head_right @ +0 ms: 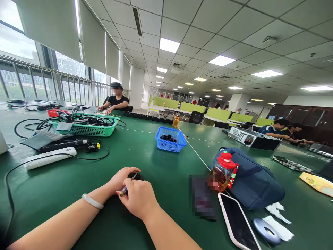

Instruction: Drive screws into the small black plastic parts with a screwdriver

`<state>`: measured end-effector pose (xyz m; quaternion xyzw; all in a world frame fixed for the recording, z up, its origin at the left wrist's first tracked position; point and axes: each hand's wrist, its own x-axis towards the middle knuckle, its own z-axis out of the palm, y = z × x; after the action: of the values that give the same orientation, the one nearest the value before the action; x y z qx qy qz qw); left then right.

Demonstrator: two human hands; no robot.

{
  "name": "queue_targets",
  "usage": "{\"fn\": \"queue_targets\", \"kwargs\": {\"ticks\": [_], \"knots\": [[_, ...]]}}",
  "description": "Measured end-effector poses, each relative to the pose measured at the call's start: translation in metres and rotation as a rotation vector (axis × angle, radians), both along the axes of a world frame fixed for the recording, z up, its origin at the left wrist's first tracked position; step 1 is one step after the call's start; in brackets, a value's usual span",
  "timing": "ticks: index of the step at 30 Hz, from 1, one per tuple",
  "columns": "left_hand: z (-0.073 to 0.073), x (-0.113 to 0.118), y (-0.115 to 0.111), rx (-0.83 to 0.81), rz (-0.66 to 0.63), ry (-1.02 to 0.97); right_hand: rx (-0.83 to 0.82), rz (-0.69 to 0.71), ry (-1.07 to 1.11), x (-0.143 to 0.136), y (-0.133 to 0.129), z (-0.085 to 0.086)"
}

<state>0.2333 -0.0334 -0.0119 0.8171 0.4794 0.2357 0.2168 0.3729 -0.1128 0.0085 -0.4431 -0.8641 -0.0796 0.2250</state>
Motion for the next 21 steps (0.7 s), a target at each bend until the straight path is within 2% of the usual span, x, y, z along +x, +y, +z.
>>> {"fn": "queue_targets", "kwargs": {"ticks": [4,10,21], "knots": [[0.000,-0.001,-0.002,0.010,-0.003,0.004,0.041,0.064,0.062,0.002,-0.001,0.001],[0.002,0.002,-0.008,0.005,0.059,-0.011,0.110,0.062,0.066,0.007,-0.001,0.002],[0.008,0.002,-0.013,0.036,0.027,-0.025,0.067,0.103,-0.067,0.010,-0.001,0.003]]}}
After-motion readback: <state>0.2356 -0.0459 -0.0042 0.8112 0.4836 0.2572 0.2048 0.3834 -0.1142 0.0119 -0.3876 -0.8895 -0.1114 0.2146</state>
